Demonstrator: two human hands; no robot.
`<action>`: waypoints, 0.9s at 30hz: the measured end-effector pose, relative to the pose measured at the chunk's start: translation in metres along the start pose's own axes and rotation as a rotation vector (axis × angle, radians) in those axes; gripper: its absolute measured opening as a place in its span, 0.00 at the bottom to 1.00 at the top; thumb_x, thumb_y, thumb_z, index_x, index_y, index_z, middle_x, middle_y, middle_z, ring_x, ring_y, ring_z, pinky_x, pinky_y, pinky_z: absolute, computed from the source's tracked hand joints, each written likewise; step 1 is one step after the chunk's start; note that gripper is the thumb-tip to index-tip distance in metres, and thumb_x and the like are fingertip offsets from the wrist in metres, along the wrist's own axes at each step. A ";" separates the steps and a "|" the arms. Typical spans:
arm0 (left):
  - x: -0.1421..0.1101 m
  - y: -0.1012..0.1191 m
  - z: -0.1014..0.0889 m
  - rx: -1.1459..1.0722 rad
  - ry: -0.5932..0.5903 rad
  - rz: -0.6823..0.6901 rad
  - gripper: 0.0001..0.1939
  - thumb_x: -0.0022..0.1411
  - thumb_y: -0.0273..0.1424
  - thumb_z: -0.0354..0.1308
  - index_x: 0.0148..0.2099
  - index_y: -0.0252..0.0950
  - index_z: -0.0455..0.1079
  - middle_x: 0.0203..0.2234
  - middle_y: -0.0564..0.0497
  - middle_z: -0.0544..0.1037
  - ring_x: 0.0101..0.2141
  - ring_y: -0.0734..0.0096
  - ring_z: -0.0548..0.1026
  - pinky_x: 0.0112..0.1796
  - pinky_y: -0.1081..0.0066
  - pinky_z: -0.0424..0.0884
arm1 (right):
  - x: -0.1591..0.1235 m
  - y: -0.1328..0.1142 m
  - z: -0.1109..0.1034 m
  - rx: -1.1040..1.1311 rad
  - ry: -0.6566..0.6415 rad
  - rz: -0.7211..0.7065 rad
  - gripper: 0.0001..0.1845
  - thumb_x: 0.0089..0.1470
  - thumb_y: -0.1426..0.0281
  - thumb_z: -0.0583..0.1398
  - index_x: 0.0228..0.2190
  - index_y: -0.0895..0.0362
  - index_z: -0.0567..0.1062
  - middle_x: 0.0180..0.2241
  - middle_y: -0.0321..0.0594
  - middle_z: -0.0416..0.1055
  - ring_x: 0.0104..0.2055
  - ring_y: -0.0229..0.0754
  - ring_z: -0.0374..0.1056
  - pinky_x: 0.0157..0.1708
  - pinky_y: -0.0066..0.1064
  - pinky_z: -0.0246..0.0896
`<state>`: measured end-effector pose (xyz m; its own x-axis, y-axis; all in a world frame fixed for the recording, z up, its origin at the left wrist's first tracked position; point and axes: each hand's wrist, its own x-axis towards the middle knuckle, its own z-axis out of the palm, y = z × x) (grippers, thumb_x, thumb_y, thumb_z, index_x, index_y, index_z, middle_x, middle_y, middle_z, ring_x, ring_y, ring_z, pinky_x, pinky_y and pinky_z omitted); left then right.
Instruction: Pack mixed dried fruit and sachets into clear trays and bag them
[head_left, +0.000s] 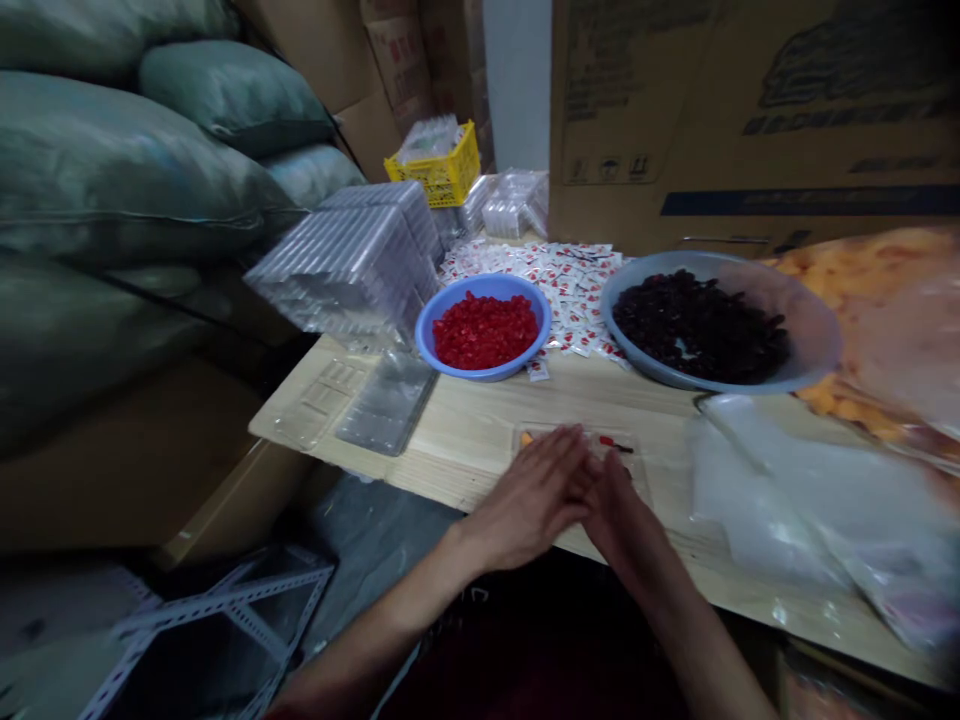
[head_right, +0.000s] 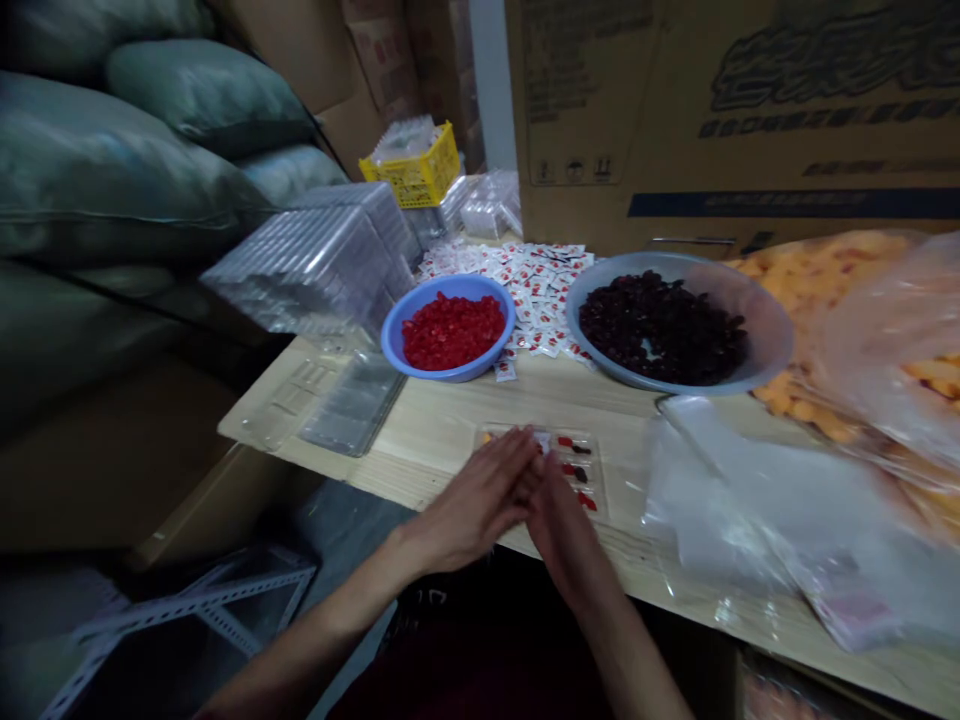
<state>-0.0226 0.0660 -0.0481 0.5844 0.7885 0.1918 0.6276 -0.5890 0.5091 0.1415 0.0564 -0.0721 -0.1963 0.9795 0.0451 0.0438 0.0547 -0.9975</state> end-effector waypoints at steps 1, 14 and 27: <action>-0.001 0.002 0.001 0.012 -0.018 -0.004 0.39 0.69 0.42 0.54 0.74 0.37 0.42 0.70 0.39 0.55 0.70 0.57 0.49 0.66 0.51 0.49 | -0.001 -0.005 -0.002 0.078 -0.045 0.035 0.34 0.70 0.54 0.33 0.61 0.46 0.68 0.53 0.46 0.75 0.54 0.50 0.72 0.52 0.51 0.67; -0.065 -0.161 -0.101 0.084 0.321 -0.877 0.10 0.58 0.37 0.60 0.35 0.35 0.74 0.28 0.51 0.76 0.31 0.67 0.72 0.34 0.68 0.66 | 0.010 0.057 -0.058 -1.059 0.014 -0.351 0.38 0.62 0.43 0.51 0.62 0.53 0.67 0.66 0.50 0.60 0.71 0.64 0.44 0.65 0.67 0.24; -0.047 -0.158 -0.087 0.282 0.285 -0.880 0.08 0.61 0.28 0.53 0.30 0.36 0.69 0.26 0.46 0.74 0.33 0.61 0.72 0.37 0.64 0.65 | -0.009 0.073 -0.058 -1.099 0.051 -0.379 0.34 0.61 0.46 0.54 0.61 0.52 0.67 0.66 0.51 0.59 0.70 0.66 0.47 0.63 0.70 0.27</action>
<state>-0.1941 0.1376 -0.0646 -0.2770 0.9594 0.0529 0.9033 0.2412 0.3549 0.2032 0.0627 -0.1420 -0.3403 0.8698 0.3572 0.8217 0.4598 -0.3367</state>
